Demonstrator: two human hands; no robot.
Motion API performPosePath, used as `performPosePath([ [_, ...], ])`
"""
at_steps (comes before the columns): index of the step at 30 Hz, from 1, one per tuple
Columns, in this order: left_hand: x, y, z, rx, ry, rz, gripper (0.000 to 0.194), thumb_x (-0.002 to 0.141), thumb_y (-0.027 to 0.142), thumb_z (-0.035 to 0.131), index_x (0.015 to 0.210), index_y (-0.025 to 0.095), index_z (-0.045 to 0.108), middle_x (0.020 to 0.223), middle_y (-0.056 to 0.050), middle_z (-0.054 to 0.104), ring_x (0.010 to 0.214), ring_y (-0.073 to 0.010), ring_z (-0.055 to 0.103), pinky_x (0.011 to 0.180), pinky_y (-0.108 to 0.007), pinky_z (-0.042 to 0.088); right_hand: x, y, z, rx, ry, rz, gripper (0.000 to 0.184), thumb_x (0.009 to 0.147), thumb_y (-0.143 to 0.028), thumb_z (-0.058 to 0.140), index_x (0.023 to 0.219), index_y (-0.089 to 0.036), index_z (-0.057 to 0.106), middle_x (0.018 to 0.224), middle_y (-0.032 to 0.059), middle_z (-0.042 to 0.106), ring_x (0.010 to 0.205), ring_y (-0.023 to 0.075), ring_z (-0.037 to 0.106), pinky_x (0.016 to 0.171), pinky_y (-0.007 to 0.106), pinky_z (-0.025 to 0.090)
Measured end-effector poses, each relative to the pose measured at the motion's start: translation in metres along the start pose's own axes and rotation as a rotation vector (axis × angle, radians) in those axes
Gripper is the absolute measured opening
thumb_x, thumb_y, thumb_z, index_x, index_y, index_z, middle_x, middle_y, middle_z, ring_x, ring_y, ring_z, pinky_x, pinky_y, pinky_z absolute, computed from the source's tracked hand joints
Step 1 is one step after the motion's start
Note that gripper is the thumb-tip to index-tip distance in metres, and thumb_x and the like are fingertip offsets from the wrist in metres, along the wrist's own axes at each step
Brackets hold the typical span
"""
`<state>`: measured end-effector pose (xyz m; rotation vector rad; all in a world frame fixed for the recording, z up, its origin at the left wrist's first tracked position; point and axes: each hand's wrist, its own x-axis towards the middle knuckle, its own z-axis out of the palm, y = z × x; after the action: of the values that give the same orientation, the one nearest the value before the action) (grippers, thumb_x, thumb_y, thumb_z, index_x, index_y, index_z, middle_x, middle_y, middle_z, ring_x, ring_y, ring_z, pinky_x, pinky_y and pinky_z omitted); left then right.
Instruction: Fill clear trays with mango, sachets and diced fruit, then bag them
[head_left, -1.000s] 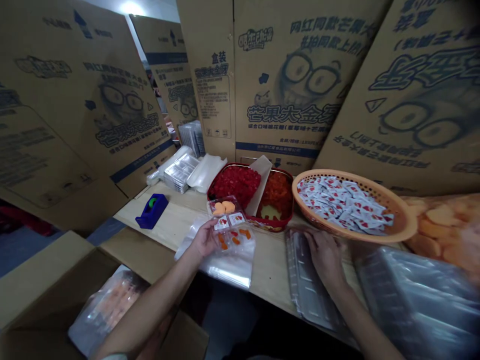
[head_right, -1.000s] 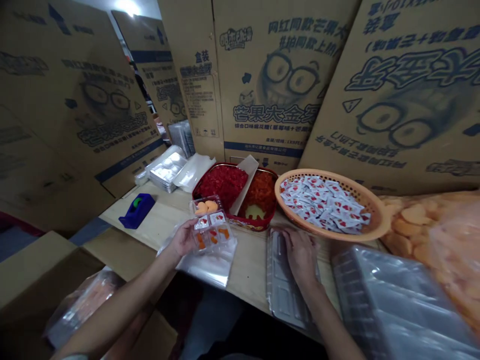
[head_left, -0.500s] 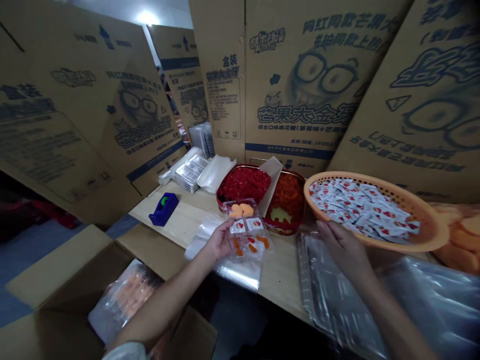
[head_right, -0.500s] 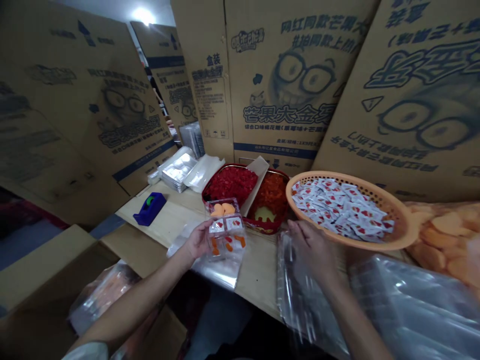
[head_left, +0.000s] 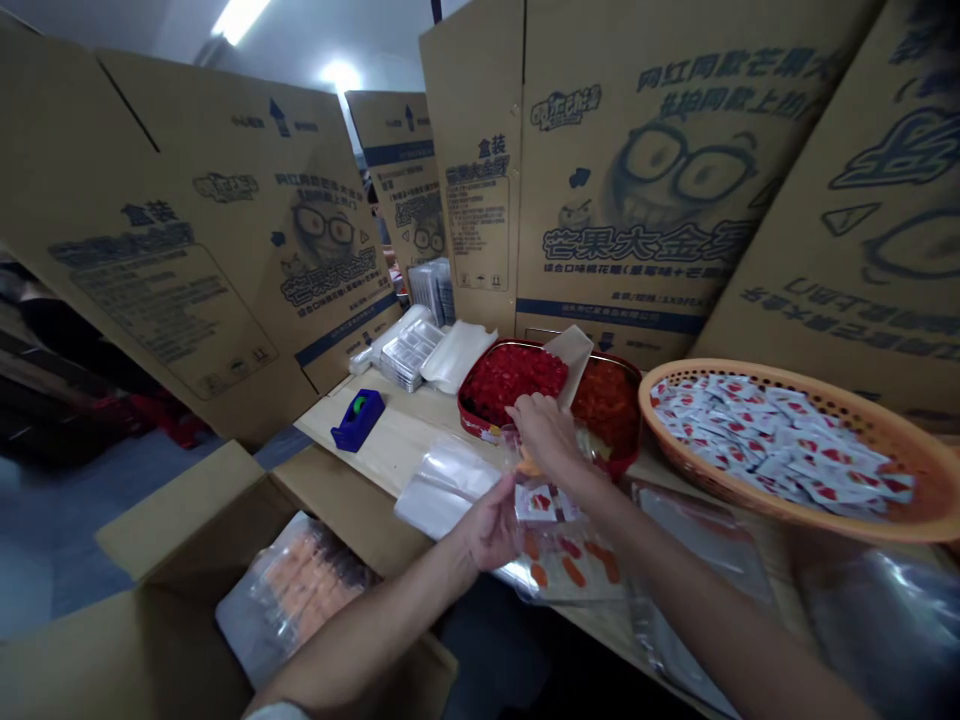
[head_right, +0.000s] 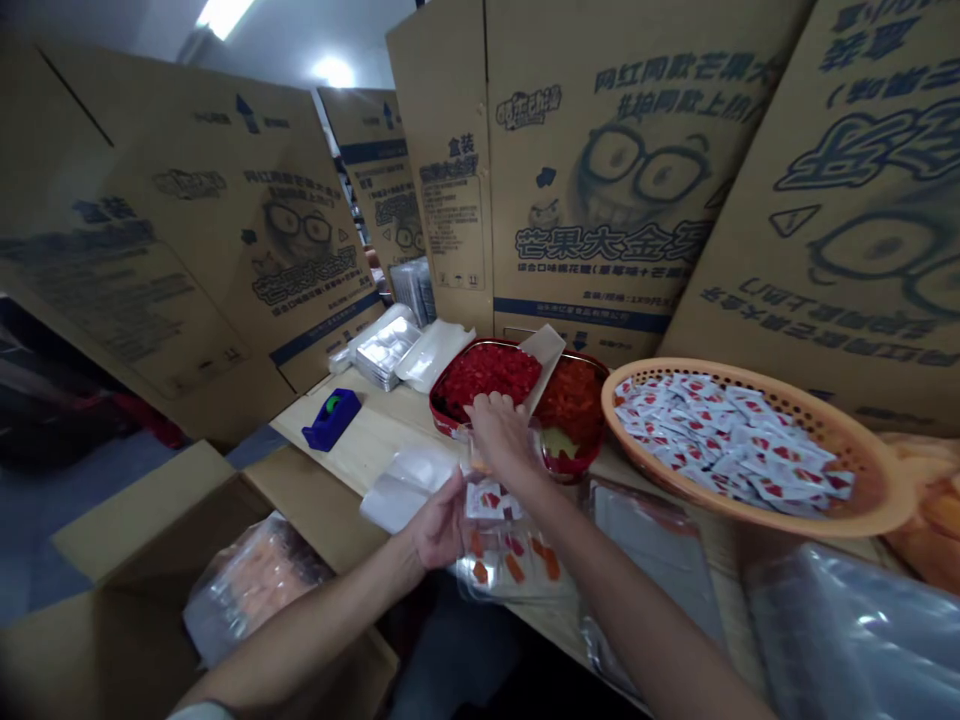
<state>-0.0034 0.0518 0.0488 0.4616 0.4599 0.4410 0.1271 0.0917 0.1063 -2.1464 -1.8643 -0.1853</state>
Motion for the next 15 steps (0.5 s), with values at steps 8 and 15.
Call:
performPosePath([
  [8,-0.008,-0.009,0.003,0.013,0.047,0.056,0.045,0.058,0.0,0.061,0.097,0.02,0.058,0.09,-0.003,0.066,0.082,-0.0218,0.064,0.081,-0.046,0.046,-0.015,0.004,0.006,-0.013,-0.045,0.059,0.029,0.093,-0.036,0.04,0.096,-0.014,0.058,0.1,0.012,0.058,0.099,0.0256,0.049,0.077,0.036,0.034],
  [15,-0.01,0.002,-0.003,0.009,0.001,0.056,0.048,0.055,-0.001,0.052,0.099,0.018,0.059,0.093,-0.004,0.067,0.081,-0.0187,0.064,0.082,-0.039,0.047,-0.047,0.041,-0.015,0.554,0.009,0.344,0.03,0.078,-0.031,0.06,0.104,-0.016,0.058,0.111,0.0129,0.059,0.107,0.0287,0.05,0.086,0.044,0.04],
])
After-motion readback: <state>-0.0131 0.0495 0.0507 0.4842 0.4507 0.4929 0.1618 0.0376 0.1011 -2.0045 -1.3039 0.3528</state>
